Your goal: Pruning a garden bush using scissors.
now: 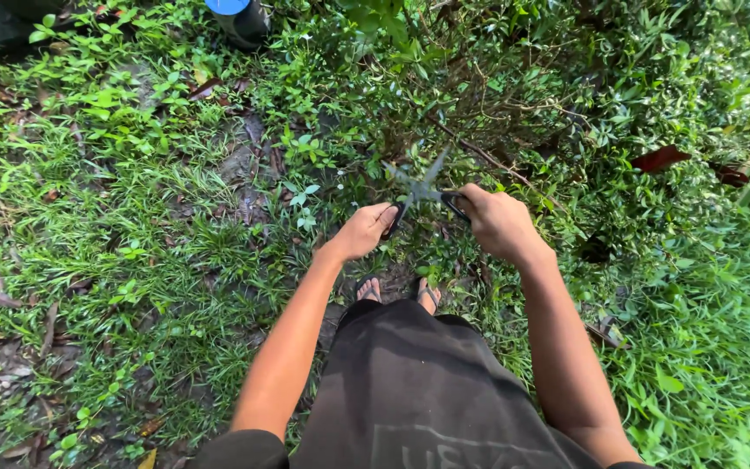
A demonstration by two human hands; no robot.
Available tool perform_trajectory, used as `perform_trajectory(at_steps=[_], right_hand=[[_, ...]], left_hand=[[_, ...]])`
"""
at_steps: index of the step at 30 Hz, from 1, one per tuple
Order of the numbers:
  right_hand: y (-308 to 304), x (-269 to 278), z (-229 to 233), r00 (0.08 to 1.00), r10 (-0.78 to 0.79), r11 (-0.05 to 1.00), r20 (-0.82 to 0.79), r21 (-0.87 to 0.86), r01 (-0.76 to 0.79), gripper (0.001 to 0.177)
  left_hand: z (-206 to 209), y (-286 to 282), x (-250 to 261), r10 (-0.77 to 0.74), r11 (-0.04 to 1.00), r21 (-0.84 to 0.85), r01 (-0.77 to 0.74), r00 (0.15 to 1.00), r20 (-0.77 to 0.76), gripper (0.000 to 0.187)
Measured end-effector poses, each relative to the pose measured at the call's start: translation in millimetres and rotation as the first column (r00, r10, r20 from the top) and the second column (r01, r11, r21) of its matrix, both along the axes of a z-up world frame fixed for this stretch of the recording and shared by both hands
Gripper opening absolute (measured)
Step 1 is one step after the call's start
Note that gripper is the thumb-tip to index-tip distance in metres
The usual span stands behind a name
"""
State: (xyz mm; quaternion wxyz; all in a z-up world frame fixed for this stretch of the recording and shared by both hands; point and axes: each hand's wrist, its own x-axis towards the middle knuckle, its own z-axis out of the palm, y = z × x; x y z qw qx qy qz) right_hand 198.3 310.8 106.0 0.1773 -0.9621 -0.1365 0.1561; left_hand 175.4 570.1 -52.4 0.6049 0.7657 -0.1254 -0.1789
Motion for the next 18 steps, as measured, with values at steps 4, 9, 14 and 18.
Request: perform_trajectory(at_steps=[4, 9, 14, 18], right_hand=[[8.1, 2.7, -12.4, 0.998, -0.028, 0.999, 0.048, 0.039, 0.027, 0.024], [23.3, -10.0, -41.5, 0.979, -0.175, 0.968, 0.104, 0.198, 0.152, 0.021], [44.2, -35.7, -69.0, 0.93, -0.338, 0.914, 0.143, 0.285, 0.288, 0.019], [52.5, -48.2, -83.9, 0.899, -0.391, 0.888, 0.196, 0.336, 0.313, 0.018]], left_hand=[[-7.7, -22.2, 0.6, 0.102, 0.992, -0.076, -0.104, 0.994, -0.031, 0.05], [-16.5, -56.9, -7.0, 0.31, 0.913, -0.252, -0.319, 0.948, -0.076, 0.048], [11.1, -86.2, -22.6, 0.512, 0.783, -0.258, -0.565, 0.823, -0.247, 0.048], [0.1, -101.8, -32.9, 0.634, 0.746, -0.207, -0.633, 0.77, -0.073, 0.049]])
